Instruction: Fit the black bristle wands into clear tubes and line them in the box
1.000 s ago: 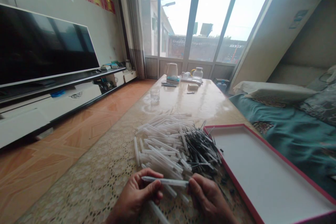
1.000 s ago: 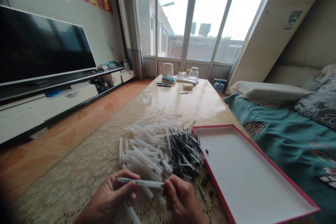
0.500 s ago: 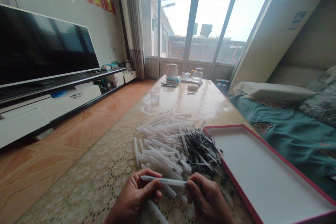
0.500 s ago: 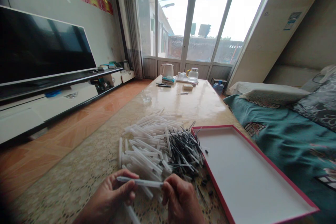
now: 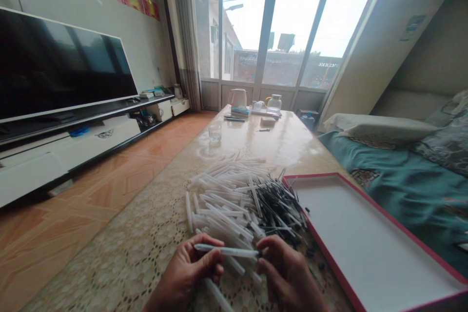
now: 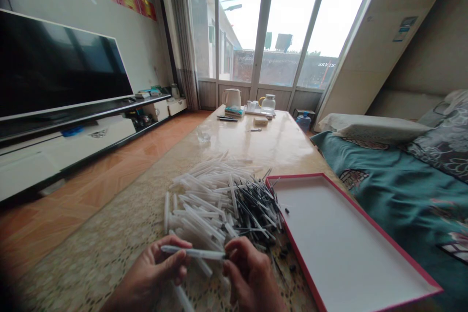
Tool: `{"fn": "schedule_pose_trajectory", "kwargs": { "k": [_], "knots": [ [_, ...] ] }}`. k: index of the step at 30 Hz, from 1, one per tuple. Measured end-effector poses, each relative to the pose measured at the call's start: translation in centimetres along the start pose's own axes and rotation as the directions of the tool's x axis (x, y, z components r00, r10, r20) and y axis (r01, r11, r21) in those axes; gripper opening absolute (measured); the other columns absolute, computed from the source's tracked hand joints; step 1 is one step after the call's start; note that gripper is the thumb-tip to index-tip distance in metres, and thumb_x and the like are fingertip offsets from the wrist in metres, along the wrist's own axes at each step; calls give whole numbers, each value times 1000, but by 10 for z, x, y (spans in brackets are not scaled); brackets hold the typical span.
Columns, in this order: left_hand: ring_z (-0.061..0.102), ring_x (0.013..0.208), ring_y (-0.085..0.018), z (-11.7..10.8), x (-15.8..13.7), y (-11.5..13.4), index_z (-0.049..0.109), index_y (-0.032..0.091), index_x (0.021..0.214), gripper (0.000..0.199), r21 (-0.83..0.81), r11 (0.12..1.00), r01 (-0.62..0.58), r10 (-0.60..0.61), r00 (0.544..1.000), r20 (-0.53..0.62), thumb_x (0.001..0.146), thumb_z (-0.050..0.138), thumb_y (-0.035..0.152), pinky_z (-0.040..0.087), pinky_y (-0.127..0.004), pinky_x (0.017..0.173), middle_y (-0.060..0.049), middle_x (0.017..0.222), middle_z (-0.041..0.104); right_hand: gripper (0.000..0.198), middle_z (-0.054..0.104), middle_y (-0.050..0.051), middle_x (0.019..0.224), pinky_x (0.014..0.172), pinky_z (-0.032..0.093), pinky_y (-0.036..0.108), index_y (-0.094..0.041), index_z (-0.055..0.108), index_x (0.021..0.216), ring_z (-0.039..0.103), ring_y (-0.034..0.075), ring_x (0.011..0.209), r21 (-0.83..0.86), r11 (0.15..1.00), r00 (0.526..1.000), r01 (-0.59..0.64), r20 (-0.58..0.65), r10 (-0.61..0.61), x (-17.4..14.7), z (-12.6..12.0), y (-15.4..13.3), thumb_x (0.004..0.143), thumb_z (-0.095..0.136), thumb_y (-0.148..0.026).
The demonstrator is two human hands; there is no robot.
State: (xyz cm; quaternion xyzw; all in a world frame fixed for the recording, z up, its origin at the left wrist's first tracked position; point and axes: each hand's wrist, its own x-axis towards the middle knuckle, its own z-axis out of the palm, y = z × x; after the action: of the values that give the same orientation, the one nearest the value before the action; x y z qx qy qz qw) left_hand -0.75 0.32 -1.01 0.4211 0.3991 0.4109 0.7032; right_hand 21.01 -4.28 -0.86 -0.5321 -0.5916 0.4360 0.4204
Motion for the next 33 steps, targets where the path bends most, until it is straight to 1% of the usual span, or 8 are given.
{"fn": "schedule_pose_trajectory", "kwargs": {
  "k": [6, 12, 17, 20, 23, 26, 28, 33],
  "knots": [
    [58, 47, -10, 4, -3, 5, 68, 14, 81, 22, 8, 1000, 9, -9, 1000, -12, 70, 77, 31, 43, -20, 49, 0, 54, 70, 46, 51, -2, 52, 42, 35, 16, -18, 53, 65, 49, 9, 44, -130, 989, 996, 76, -37, -81, 0, 0, -3, 91, 39, -53],
    [59, 47, -11, 6, -3, 10, 69, 15, 80, 23, 3, 1000, 21, -21, 1000, -8, 67, 79, 31, 44, -20, 49, 0, 55, 70, 35, 60, -1, 62, 35, 30, 16, -18, 55, 96, 46, 7, 37, -24, 999, 1000, 22, -5, -22, 0, 1, 0, 87, 49, -51],
    [58, 47, -10, 5, -3, 9, 69, 15, 79, 22, 8, 1000, 18, -18, 1000, -4, 68, 78, 31, 43, -20, 49, 0, 53, 69, 43, 59, 1, 55, 50, 39, 19, -18, 55, 66, 54, 11, 51, -198, 973, 992, 120, -18, -126, 1, -4, -6, 94, 38, -46],
    [58, 47, -11, 5, -2, 8, 68, 15, 79, 21, 8, 1000, 20, -20, 1000, -16, 68, 78, 30, 43, -20, 48, 0, 54, 70, 34, 61, 0, 64, 45, 39, 18, -18, 54, 84, 53, 10, 47, -102, 993, 999, 51, 21, -49, 1, -3, -9, 90, 44, -49],
    [57, 45, -10, 5, -2, 7, 68, 16, 79, 23, -2, 1000, 23, -23, 1000, -12, 66, 79, 31, 43, -20, 47, 0, 52, 69, 39, 62, 0, 66, 35, 32, 17, -18, 54, 98, 47, 8, 37, -16, 1000, 999, -15, 30, 16, 0, -1, -8, 87, 46, -55],
    [56, 43, -10, 6, -2, 7, 68, 15, 77, 25, -17, 1000, 14, -14, 1000, -16, 65, 80, 34, 42, -20, 46, 0, 50, 68, 46, 53, -3, 51, 38, 32, 16, -17, 59, 72, 46, 7, 38, -91, 993, 996, 78, -28, -81, 0, 2, -5, 91, 40, -55],
    [55, 42, -10, 6, -1, 6, 68, 15, 77, 26, -26, 1000, 10, -11, 1000, -16, 64, 81, 34, 41, -19, 45, 0, 49, 68, 50, 46, -5, 44, 36, 29, 16, -18, 53, 62, 43, 6, 34, -85, 994, 997, 67, -24, -69, -1, 2, -4, 91, 38, -56],
    [57, 44, -10, 4, 1, 6, 68, 15, 76, 23, -56, 998, 6, -6, 1000, -5, 66, 80, 32, 42, -20, 46, 0, 51, 68, 43, 59, -2, 59, 30, 26, 13, -17, 50, 74, 47, 4, 31, 75, 996, 999, -40, 30, 38, -1, -3, -6, 88, 44, -58]
  ]
}}
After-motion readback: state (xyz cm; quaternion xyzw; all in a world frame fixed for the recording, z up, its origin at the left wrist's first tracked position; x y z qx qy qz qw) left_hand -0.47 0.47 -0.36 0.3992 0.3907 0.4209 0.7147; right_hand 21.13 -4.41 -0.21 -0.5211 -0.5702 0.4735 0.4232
